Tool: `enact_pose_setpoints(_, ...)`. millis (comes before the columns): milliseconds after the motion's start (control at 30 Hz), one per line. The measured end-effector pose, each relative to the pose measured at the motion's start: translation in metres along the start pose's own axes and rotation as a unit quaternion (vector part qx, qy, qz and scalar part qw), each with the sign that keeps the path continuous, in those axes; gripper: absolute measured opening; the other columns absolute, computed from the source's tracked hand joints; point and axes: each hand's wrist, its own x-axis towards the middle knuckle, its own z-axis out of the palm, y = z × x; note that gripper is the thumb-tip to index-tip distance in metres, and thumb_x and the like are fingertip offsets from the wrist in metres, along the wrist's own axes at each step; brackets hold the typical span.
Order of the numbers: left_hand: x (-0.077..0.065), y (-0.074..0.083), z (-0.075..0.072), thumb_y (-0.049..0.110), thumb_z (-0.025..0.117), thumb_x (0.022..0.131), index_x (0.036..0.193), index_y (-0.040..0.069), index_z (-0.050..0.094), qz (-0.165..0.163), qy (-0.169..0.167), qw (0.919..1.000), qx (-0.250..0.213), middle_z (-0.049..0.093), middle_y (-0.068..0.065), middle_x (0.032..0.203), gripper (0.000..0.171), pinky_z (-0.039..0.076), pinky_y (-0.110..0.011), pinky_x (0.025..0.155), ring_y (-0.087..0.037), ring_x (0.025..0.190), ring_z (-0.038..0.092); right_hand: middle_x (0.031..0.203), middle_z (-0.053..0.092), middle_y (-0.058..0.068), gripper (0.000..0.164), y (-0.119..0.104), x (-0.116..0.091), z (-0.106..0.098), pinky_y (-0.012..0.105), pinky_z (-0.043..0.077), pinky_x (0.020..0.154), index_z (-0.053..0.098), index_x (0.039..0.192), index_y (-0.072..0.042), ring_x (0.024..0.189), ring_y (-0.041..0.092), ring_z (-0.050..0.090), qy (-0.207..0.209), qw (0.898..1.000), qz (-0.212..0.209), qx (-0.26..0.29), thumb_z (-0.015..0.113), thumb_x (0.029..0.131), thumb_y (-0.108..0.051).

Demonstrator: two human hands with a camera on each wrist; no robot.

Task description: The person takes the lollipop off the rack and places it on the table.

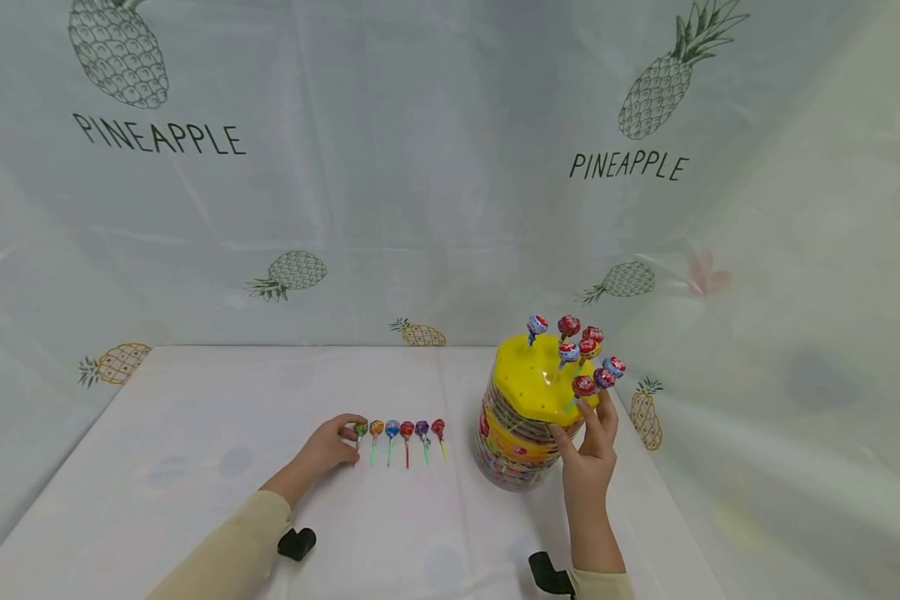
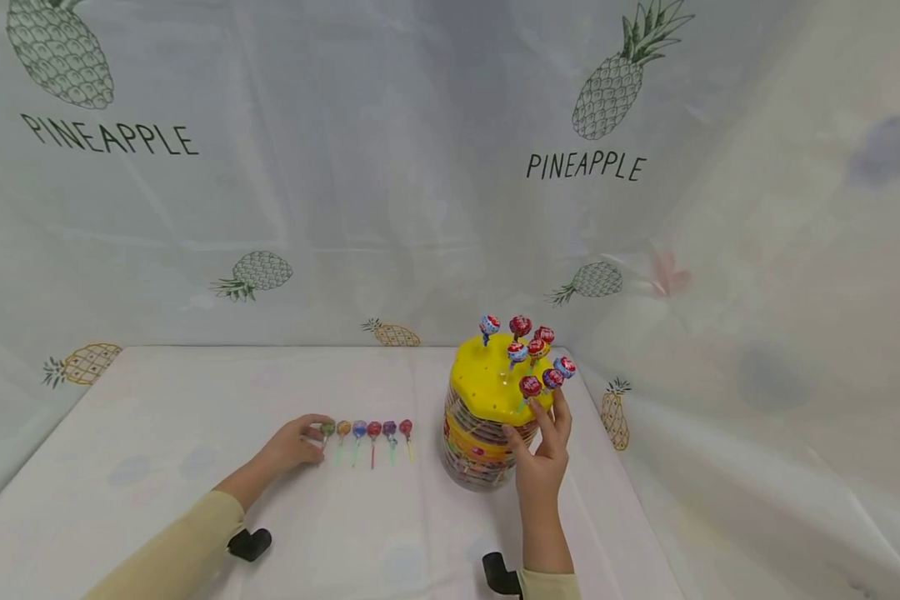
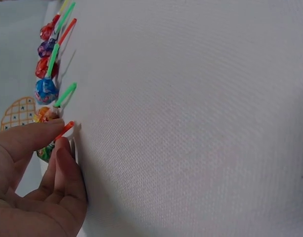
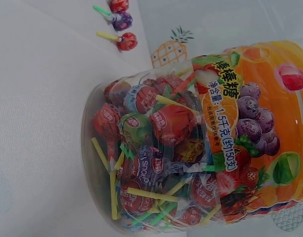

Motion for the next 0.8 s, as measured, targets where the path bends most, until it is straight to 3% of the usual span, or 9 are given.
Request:
enact_pose_setpoints(467, -0.0024, 0.0025, 0.0017, -0.011, 0.075, 0.072, 0.128, 0.007, 0.06, -0.005, -0.001, 0.9997, 0.025, 0.059, -0.008, 0.097, 0.061, 0.046, -0.03, 0.062, -0.022, 0.077, 0.053, 0.154, 0.025, 0.005, 0.045, -0.0014, -0.0007, -0.0002, 0.026, 0.02, 0.114, 0.062, 0.126, -0.002, 0.145, 0.027, 0.013, 0.0, 1.0, 0.002, -0.007, 0.061, 0.086, 0.018)
enact_pose_setpoints(800, -0.0026, 0.0049, -0.0082, -0.002, 0.081, 0.074, 0.13, 0.009, 0.059, 0.032, 0.015, 0.9981, 0.051, 0.062, -0.006, 0.098, 0.06, 0.05, -0.038, 0.072, -0.022, 0.083, 0.058, 0.154, 0.024, 0.006, 0.045, -0.001, -0.001, -0.0008, 0.027, 0.019, 0.114, 0.061, 0.127, -0.003, 0.145, 0.026, 0.012, 0.0, 1.0, 0.009, -0.006, 0.061, 0.087, 0.017)
